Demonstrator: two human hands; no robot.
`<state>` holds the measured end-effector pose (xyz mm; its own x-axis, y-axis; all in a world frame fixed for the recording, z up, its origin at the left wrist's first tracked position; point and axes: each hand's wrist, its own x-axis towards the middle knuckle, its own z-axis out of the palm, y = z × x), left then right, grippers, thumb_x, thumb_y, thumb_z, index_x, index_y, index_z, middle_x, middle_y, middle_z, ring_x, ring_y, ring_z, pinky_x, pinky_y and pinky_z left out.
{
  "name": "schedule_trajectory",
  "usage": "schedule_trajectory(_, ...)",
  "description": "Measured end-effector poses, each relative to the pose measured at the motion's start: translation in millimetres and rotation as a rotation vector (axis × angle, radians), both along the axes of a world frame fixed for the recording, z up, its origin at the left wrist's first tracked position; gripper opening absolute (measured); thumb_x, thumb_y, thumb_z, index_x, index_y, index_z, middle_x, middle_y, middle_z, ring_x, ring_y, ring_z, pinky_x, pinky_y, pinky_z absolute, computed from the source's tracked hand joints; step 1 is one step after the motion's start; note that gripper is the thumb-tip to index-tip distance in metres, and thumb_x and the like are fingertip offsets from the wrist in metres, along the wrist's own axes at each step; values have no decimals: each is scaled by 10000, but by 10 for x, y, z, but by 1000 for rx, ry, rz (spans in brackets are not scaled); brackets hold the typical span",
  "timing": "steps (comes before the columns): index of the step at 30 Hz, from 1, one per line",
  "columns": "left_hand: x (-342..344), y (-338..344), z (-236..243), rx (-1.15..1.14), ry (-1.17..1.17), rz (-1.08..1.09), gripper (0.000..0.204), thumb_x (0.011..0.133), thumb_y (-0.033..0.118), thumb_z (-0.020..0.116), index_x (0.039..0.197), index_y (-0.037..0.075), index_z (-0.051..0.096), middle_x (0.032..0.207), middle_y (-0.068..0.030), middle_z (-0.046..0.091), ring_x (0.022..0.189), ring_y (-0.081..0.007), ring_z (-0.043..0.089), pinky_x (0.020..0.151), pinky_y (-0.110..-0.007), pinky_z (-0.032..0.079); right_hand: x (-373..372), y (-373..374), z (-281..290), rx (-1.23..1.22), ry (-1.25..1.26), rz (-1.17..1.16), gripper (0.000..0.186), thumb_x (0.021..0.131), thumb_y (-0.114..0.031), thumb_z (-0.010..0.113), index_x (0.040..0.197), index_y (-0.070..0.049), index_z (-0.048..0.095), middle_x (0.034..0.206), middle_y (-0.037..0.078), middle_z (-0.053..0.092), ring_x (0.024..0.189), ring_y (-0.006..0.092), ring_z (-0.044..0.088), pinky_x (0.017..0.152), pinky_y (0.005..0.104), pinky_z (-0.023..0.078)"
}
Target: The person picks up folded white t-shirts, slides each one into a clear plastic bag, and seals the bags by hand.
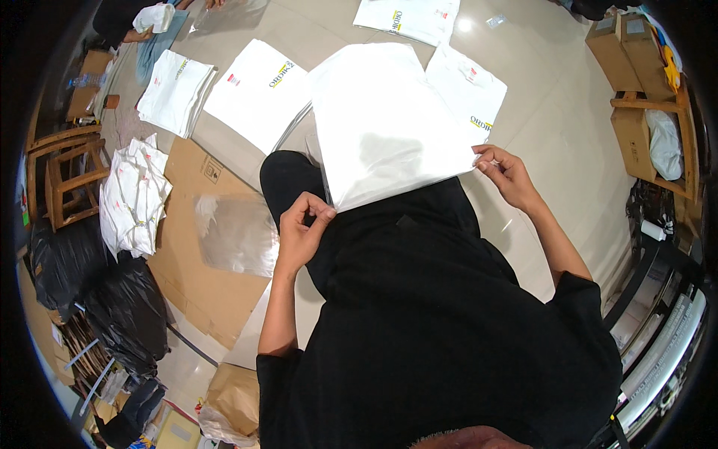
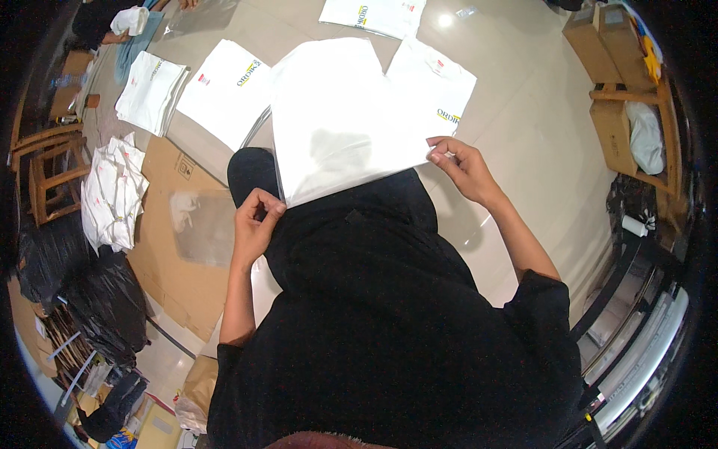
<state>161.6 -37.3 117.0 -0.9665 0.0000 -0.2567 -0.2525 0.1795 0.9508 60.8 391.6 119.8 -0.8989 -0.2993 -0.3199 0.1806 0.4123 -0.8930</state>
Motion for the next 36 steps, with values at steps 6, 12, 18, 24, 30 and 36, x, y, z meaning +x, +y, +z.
schedule_trajectory(6,20,72,-95,359,-292,222,208,1013,137,734,905,33,590,790,15,611,764,-70,602,759,-255,538,-20,-106,63,-42,-325,-180,179,997,-199,746,894,-75,667,729,-64,549,603,20,407,548,222,290)
schedule_trajectory(12,108,166,-291,388,-377,422,180,982,80,747,1023,26,581,1061,-92,635,794,-117,680,815,-300,610,-20,-248,64,-197,-444,-385,164,972,-137,736,997,-79,585,635,-77,449,486,28,326,454,239,230)
schedule_trajectory(18,-96,341,-172,-586,183,245,591,887,79,811,1372,-34,493,1368,-221,561,1170,-329,634,1040,-420,507,-9,-324,124,-402,-611,-561,288,973,-88,673,1212,-32,524,693,-57,463,468,45,334,428,223,279)
schedule_trajectory(24,-710,1184,340,-710,461,-307,790,936,146,754,1592,-23,348,1629,-258,387,1543,-449,315,1235,-514,291,-175,-783,569,-820,-649,-583,372,978,-92,664,1304,16,519,738,-36,482,477,37,350,425,214,300)
schedule_trajectory(30,-1353,1050,591,-304,296,-195,494,1057,169,623,1534,95,520,1330,-309,659,1225,-333,677,1036,-382,492,-313,-1084,345,-993,-757,-403,627,1087,-580,433,1214,-6,653,873,60,684,432,36,331,396,212,284)
schedule_trajectory(36,-1840,832,1614,513,92,194,442,1091,414,578,1144,-17,659,1003,-70,730,855,-165,715,802,-306,565,-191,-1993,15,-1210,-947,256,878,1008,-781,378,1470,-47,511,1320,155,695,588,85,523,521,245,439)
